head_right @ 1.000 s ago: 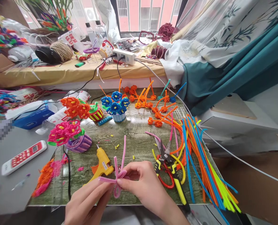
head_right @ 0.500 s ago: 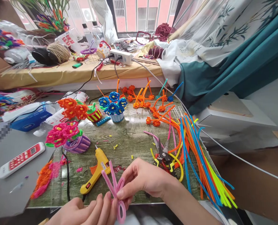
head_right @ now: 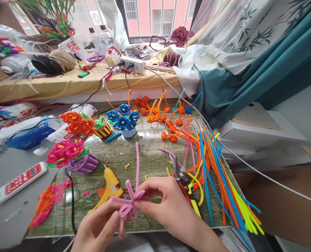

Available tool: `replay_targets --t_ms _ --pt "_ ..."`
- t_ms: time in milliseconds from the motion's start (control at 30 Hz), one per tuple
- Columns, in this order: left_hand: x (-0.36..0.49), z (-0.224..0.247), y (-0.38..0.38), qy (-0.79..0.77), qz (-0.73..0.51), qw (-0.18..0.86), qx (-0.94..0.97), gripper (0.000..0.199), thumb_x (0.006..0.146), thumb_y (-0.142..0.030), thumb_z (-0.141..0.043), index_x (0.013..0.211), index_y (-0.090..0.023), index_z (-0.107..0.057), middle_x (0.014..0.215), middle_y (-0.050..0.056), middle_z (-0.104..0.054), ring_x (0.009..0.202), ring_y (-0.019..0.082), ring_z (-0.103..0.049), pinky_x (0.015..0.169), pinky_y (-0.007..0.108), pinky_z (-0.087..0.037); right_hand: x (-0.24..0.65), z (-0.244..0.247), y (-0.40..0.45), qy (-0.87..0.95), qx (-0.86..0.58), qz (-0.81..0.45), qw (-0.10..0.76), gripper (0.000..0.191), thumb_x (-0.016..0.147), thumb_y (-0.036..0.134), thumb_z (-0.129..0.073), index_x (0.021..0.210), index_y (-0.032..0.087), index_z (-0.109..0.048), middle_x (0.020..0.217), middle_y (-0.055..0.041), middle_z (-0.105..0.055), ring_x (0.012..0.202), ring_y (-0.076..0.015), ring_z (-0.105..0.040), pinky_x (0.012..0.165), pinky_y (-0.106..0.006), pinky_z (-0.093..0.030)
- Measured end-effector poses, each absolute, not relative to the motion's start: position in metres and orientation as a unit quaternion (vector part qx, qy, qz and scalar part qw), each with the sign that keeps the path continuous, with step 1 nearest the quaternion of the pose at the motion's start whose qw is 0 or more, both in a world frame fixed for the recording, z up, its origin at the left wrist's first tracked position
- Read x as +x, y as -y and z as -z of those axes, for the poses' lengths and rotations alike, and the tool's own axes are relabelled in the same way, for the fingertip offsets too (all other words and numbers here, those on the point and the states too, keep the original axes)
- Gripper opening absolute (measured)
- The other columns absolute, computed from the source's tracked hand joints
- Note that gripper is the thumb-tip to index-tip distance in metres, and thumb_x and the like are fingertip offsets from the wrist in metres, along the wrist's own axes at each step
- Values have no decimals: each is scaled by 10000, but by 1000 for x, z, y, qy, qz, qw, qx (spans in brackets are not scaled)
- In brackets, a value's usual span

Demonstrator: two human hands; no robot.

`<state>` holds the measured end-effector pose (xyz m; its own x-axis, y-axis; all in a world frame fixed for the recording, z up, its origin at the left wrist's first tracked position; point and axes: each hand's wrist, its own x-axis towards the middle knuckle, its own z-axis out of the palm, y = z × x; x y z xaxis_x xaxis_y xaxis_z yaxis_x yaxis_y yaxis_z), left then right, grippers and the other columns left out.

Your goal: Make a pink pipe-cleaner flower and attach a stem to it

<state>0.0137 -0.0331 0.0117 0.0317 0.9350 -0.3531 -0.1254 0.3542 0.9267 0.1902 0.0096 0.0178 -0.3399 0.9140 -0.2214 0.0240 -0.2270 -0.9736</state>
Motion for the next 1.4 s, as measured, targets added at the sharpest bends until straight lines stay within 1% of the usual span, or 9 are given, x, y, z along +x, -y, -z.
replay_targets --t_ms 167,333,433,567,733,933,1067,1267,1400 --pt "23 -14 30 -555 -449 662 231 362 583 -463 -910 683 -147 -764 591 -21 -554 524 68 -446 463 160 -367 186 -17 0 653 -448 -499 352 62 879 169 -714 820 184 -724 782 -3 -737 723 -134 -667 682 -194 -509" --pt "18 -8 29 -536 -412 725 133 388 480 -403 -967 672 -131 -769 550 -42 -488 493 37 -403 463 147 -382 182 -9 9 735 -385 -387 402 150 975 106 -543 928 168 -671 831 -49 -716 756 -157 -666 702 -230 -524" --pt "14 -1 29 -526 -383 754 93 390 485 -391 -969 684 -116 -777 534 -45 -474 473 29 -373 443 148 -395 180 -4 10 779 -367 -307 405 223 989 64 -439 981 164 -638 841 -73 -707 757 -183 -645 699 -269 -532" --pt "16 0 29 -532 -411 735 90 388 494 -392 -965 686 -113 -777 555 -36 -505 484 29 -404 462 140 -416 175 6 15 805 -365 -239 402 238 956 15 -426 1037 145 -608 839 -96 -689 750 -207 -622 690 -299 -532" --pt "23 -8 32 -546 -462 681 157 317 525 -357 -944 683 -133 -785 623 -12 -579 511 47 -447 461 142 -390 164 15 20 760 -409 -203 462 276 884 -28 -386 932 164 -577 743 -74 -642 663 -196 -582 616 -292 -506" --pt "21 -4 42 -575 -503 580 283 218 637 -340 -881 755 -176 -798 712 40 -692 611 123 -543 511 174 -438 158 8 16 716 -452 -242 473 253 844 -5 -424 796 182 -588 661 -34 -617 574 -159 -553 532 -247 -435" --pt "21 -4 45 -560 -523 469 439 28 783 -260 -769 768 -244 -787 755 29 -727 707 183 -651 642 223 -524 160 -1 11 707 -458 -276 462 240 805 1 -456 718 180 -590 613 -13 -605 536 -137 -542 504 -220 -404" --pt "6 13 56 -532 -497 181 661 328 817 -35 -682 1011 -284 -772 871 31 -776 743 197 -720 755 281 -582 164 -10 4 651 -496 -448 360 211 666 -7 -490 619 176 -582 588 -5 -620 552 -137 -562 532 -217 -404" --pt "-18 24 56 -425 -407 101 802 385 894 -84 -621 1231 -253 -703 949 70 -800 859 236 -767 824 300 -613 168 -8 -8 553 -526 -596 249 160 583 22 -587 551 177 -606 534 31 -577 567 -130 -527 540 -216 -386"
